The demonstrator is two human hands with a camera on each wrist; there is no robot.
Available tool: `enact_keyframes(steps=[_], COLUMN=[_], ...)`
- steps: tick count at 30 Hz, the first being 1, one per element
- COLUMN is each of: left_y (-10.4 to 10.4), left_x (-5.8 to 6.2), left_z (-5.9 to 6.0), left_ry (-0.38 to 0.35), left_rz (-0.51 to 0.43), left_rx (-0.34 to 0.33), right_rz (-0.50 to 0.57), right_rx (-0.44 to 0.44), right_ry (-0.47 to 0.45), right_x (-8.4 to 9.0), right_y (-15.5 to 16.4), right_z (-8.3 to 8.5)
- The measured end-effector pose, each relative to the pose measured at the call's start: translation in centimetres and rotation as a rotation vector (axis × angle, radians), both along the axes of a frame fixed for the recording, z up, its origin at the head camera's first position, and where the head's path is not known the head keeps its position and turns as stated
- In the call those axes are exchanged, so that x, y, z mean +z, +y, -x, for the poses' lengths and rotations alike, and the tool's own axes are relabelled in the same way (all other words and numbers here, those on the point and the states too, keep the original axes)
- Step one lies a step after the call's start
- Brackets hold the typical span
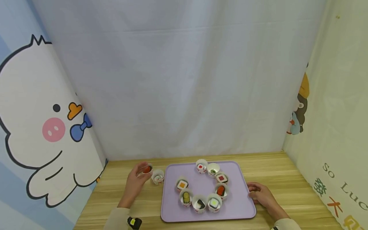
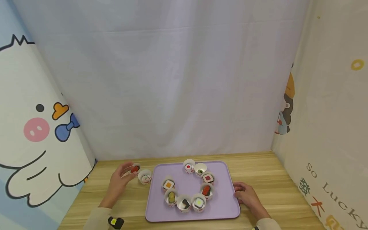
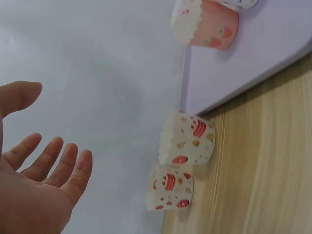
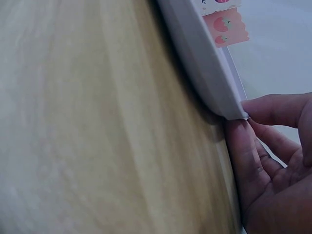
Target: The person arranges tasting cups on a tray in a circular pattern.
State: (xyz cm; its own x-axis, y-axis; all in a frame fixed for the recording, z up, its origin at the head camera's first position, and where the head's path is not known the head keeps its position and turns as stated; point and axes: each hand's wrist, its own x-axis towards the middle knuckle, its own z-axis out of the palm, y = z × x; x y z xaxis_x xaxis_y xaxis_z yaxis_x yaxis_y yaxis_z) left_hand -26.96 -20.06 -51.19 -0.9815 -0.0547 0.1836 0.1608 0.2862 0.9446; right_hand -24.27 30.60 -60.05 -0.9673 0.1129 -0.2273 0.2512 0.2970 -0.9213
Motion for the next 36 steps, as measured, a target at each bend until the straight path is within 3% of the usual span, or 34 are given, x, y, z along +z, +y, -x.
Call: enact_keyframes(steps=[3,15,25,36], left_y=[-0.9,-4.1,-4.7,-4.1], left_x=[-0.4,-2.8,-5.6,-8.2], left_z=[0.5,2.9,5.1,6.3], left_ry=[0.004,-0.099,-0.144,-0.164], left_rz=[0.009,0.030,0.035,0.045], left_rx=[0.013,0.070,0.068,0.045], right_rz=[-0.010,-0.006,-0.001,-0.008], right_rx=[-0.003,-0.020,-0.022,-0.021], right_ry=[-0.006,-0.012,0.009,-0.002], right_x=[0.0,-0.2,0.1,0.0], right_y=[0.1,0.2,0.0,-0.1], right_z=[0.0,0.2,0.1,0.0])
